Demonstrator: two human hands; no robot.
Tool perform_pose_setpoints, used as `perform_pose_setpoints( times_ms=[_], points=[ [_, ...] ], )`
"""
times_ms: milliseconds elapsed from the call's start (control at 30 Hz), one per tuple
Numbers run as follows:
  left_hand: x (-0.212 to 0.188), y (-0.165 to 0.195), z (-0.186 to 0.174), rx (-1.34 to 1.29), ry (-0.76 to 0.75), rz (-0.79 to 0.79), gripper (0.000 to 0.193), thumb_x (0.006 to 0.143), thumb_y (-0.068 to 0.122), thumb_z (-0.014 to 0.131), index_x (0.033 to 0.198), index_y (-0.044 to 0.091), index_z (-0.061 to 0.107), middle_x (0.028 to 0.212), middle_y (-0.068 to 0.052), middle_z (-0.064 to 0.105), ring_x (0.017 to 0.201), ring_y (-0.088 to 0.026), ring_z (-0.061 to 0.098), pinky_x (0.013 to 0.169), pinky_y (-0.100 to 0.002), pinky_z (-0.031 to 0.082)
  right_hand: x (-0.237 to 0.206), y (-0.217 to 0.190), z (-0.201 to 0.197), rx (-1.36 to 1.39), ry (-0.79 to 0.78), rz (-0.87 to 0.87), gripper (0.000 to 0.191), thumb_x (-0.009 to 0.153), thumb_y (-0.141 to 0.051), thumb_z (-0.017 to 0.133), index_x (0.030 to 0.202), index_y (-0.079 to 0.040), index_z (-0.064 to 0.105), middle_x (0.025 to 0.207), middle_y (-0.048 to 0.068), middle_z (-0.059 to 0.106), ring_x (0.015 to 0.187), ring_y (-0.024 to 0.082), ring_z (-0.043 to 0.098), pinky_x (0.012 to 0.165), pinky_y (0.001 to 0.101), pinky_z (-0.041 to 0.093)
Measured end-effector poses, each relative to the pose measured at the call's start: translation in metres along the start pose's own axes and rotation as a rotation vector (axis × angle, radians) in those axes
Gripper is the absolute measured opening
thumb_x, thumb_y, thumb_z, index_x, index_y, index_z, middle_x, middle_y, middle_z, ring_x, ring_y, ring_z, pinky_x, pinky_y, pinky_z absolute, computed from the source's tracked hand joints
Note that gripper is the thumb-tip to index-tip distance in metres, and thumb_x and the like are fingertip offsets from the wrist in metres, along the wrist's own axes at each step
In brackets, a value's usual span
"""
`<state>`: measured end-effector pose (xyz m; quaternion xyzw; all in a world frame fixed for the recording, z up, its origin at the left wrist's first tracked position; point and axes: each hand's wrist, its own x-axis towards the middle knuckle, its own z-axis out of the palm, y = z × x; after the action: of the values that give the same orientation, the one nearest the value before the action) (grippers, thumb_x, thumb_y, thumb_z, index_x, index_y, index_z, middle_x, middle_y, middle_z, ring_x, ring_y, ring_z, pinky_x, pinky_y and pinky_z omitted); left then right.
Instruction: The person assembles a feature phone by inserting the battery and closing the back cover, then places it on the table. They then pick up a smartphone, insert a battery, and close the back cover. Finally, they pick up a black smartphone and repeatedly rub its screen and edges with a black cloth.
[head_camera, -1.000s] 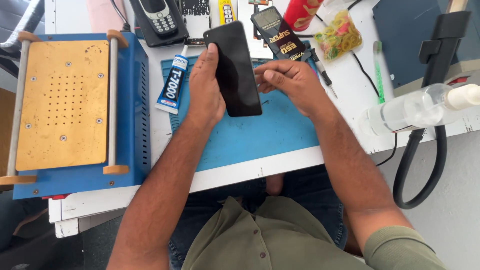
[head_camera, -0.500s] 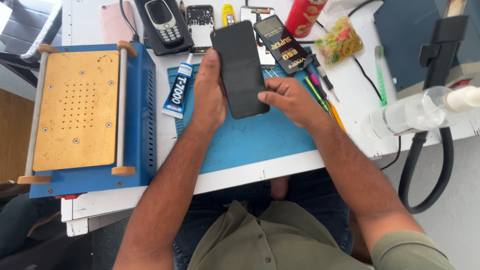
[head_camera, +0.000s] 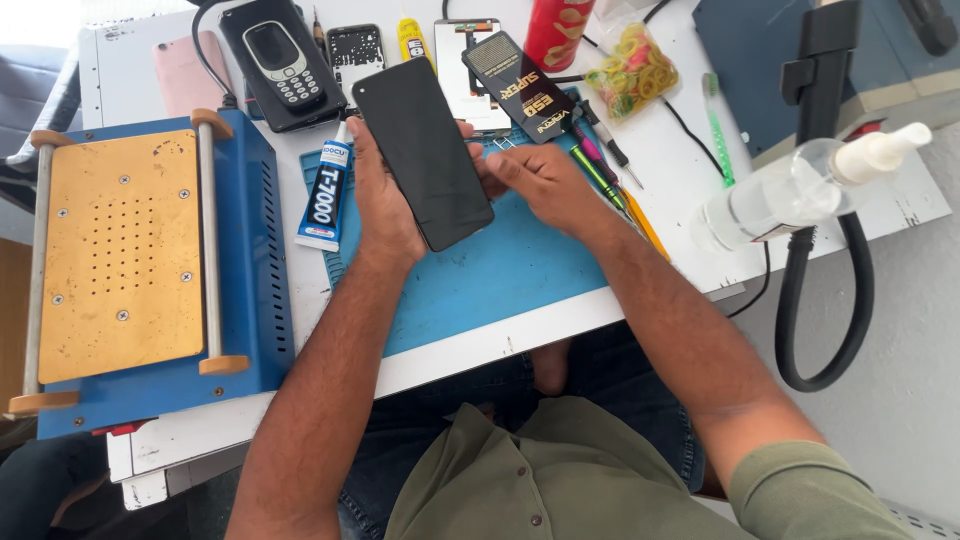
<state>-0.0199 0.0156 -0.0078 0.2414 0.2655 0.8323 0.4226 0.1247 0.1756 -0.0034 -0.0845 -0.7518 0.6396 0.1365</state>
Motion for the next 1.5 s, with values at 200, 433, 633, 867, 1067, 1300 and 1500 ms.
perform_pose_setpoints(
  times_ms=[200,433,633,867,1067,1300,1500],
  points=[
    [0.002,0.000,-0.003,0.067,0.077,0.058,0.087,0.100,0.072,0.029,0.138,-0.003,0.054,0.117,-0.021,0.068,0.104,-0.030,0.071,0.090,-0.046,0.063,0.005,-0.011,-0.022,-0.420,0.416,-0.171,0.013,0.096,-0.017,0.076,0.097,-0.004,0.077,0.092,0.003,0.073,0.078,0.009,0.067,0.070,0.0238,0.056],
    [0.004,0.002,0.000,0.127,0.134,0.040,0.091,0.094,0.077,0.031,0.136,-0.001,0.054,0.112,-0.021,0.070,0.100,-0.029,0.071,0.084,-0.047,0.065,-0.011,-0.029,-0.045,-0.568,0.549,-0.134,0.017,0.100,-0.018,0.080,0.099,-0.002,0.074,0.092,0.007,0.072,0.083,0.015,0.066,0.076,0.0290,0.054],
    [0.000,0.003,0.004,0.236,0.109,-0.080,0.098,0.089,0.083,0.029,0.129,-0.002,0.059,0.110,-0.018,0.071,0.099,-0.027,0.073,0.083,-0.045,0.067,0.012,-0.036,-0.023,-1.169,0.420,-0.225,0.050,0.088,-0.035,0.082,0.118,0.003,0.068,0.116,0.022,0.070,0.112,0.040,0.060,0.096,0.0510,0.045],
    [0.000,0.005,0.006,0.205,0.046,-0.081,0.093,0.090,0.081,0.029,0.131,0.002,0.055,0.109,-0.015,0.067,0.098,-0.023,0.070,0.078,-0.043,0.067,0.027,-0.038,-0.015,-1.295,0.488,-0.057,0.040,0.087,-0.023,0.069,0.117,0.005,0.067,0.108,0.023,0.071,0.105,0.040,0.061,0.094,0.0523,0.047],
    [0.001,0.000,0.004,0.103,0.041,-0.071,0.091,0.091,0.080,0.035,0.133,0.001,0.050,0.109,-0.015,0.060,0.101,-0.026,0.068,0.081,-0.048,0.067,0.020,-0.029,-0.026,-1.133,0.711,-0.241,0.015,0.102,-0.010,0.061,0.111,0.001,0.065,0.102,0.020,0.072,0.094,0.036,0.069,0.084,0.0478,0.054],
    [0.004,-0.005,0.002,0.104,0.185,-0.107,0.099,0.079,0.086,0.039,0.135,0.004,0.042,0.109,-0.013,0.052,0.103,-0.027,0.065,0.086,-0.055,0.066,0.014,-0.035,-0.016,0.106,0.512,-0.236,0.024,0.098,0.003,0.059,0.122,0.002,0.057,0.112,0.012,0.071,0.092,0.019,0.072,0.072,0.0360,0.065],
    [0.004,-0.010,-0.011,0.113,0.265,-0.134,0.112,0.080,0.090,0.036,0.131,-0.009,0.043,0.107,-0.019,0.051,0.097,-0.029,0.067,0.085,-0.057,0.066,0.002,-0.015,0.001,0.338,0.270,-0.149,0.024,0.098,0.006,0.060,0.122,0.007,0.061,0.114,0.016,0.074,0.100,0.020,0.072,0.081,0.0311,0.058]
  ],
)
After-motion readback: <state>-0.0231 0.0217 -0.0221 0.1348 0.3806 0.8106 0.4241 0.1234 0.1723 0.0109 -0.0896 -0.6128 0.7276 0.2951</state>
